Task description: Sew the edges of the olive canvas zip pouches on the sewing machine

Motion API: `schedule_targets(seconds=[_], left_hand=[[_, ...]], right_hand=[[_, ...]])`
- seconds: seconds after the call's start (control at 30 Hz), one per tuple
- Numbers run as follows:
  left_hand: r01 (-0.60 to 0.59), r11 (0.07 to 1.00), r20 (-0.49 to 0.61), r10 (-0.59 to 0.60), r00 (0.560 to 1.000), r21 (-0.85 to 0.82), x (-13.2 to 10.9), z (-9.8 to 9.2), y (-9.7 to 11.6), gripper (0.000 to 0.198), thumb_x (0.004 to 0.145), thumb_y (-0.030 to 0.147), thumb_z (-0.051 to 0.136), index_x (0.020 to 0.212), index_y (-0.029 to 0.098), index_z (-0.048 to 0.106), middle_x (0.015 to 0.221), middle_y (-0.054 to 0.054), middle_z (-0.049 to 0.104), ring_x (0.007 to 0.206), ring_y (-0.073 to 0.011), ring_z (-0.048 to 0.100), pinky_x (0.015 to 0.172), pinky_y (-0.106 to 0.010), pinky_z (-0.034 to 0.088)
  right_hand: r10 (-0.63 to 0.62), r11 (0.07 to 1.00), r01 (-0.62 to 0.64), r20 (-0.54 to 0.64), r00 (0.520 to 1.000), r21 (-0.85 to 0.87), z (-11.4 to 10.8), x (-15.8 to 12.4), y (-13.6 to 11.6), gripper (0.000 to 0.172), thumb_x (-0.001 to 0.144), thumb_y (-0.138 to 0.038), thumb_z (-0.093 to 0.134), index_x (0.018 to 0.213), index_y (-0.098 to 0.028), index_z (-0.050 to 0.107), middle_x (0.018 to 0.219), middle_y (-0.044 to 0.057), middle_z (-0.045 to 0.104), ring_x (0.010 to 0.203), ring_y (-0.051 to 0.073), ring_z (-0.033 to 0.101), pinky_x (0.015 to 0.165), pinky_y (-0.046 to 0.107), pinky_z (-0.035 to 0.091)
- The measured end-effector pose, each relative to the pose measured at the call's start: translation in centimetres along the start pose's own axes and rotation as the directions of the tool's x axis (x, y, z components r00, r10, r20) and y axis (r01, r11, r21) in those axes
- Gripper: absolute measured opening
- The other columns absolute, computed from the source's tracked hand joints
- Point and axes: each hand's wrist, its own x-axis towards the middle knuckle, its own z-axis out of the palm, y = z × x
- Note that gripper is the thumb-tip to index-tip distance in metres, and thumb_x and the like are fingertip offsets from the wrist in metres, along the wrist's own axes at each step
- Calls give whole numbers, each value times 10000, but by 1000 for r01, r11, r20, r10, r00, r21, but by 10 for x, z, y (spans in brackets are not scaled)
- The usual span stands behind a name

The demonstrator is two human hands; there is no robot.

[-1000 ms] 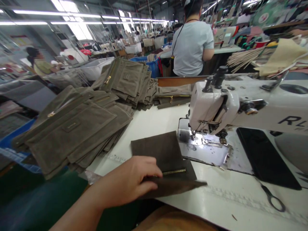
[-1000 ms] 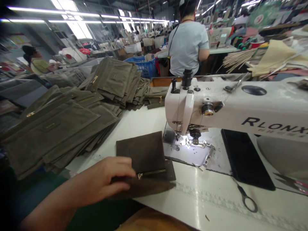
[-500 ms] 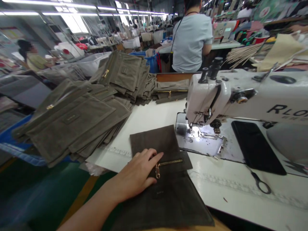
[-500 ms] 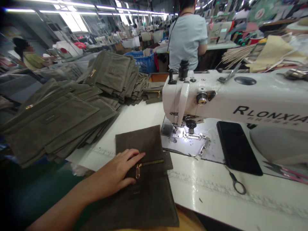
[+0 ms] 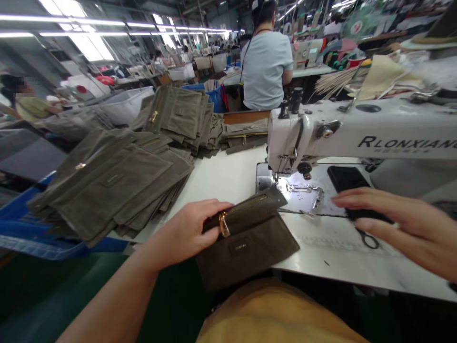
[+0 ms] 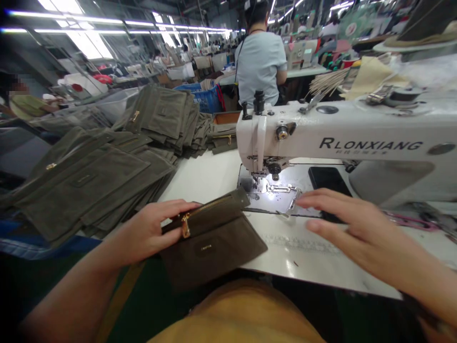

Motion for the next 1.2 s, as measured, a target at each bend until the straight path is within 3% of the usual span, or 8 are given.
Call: schedule_targets(seconds=[0.17, 0.37, 0.5, 0.6, 0.67, 0.8, 0.93, 1.2], left_hand=[[-80, 995, 44, 77, 996, 62, 1, -43, 18, 359, 789, 183, 453, 1133, 228, 548, 1082, -20, 606, 961, -162, 563, 873, -258, 420], [-27, 990, 172, 52, 984, -141, -1, -57, 24, 362, 799, 239, 484, 1156, 250, 547, 1084, -29, 615, 948, -189, 580, 850, -286, 443], [18, 919, 334, 125, 934, -395, 14, -50, 15, 368, 816, 264, 495, 1182, 241, 525, 1158, -38, 576, 1023, -197, 547, 889, -297, 415], [98, 814, 444, 207, 872, -572, 32, -35, 15, 440, 781, 289, 555, 1210, 214, 492, 1210, -53, 539, 1073, -209, 517, 904, -306, 399], [123, 807, 431, 174, 885, -578, 43, -23, 22, 479, 724, 276, 619, 1183, 196, 508, 1140, -46, 583, 1005, -206, 551, 858, -295, 420], [77, 925, 266, 27, 964, -372, 56, -5, 38, 220, 740, 213, 576, 951, 167, 618, 884, -3, 656, 813, -165, 581, 735, -245, 425], [117, 933, 251, -29, 967, -340, 59, 1, 37, 170, 788, 228, 506, 901, 151, 607, 865, -8, 648, 816, -165, 573, 740, -244, 413], [165, 844, 274, -22, 961, -510, 65, 18, 28, 191, 786, 315, 526, 855, 143, 573, 799, -9, 593, 749, -149, 525, 715, -243, 391]], right_hand=[[-118, 945, 111, 7, 993, 307, 35, 43, -61, 399, 843, -472, 423, 1098, -196, 556, 1280, 109, 427, 1179, 226, 402, 961, 392, 364], [-229, 759, 144, 53, 972, 635, 28, 43, -80, 297, 839, -405, 467, 980, -202, 631, 1286, 75, 438, 1167, 208, 410, 962, 359, 342], [-124, 643, -47, 165, 978, 764, 39, 38, -84, 318, 830, -420, 463, 835, -156, 641, 889, 46, 635, 770, 143, 576, 688, 243, 463], [67, 639, -219, 230, 971, 737, 56, 40, -89, 384, 816, -426, 456, 612, -130, 588, 585, 9, 565, 515, 93, 472, 464, 192, 367], [85, 652, -210, 206, 975, 728, 63, 41, -92, 348, 806, -380, 468, 590, -127, 569, 569, 0, 533, 506, 81, 429, 457, 190, 328], [23, 689, -166, 207, 978, 706, 65, 40, -88, 293, 822, -326, 446, 616, -136, 533, 604, -15, 496, 555, 78, 407, 495, 194, 307], [1, 719, -224, 322, 947, 658, 63, 36, -75, 377, 836, -386, 405, 542, -150, 395, 547, -34, 374, 509, 66, 322, 460, 200, 257], [94, 797, -230, 261, 961, 559, 68, 32, -76, 309, 802, -305, 416, 534, -152, 396, 527, -28, 422, 501, 70, 340, 456, 209, 234]])
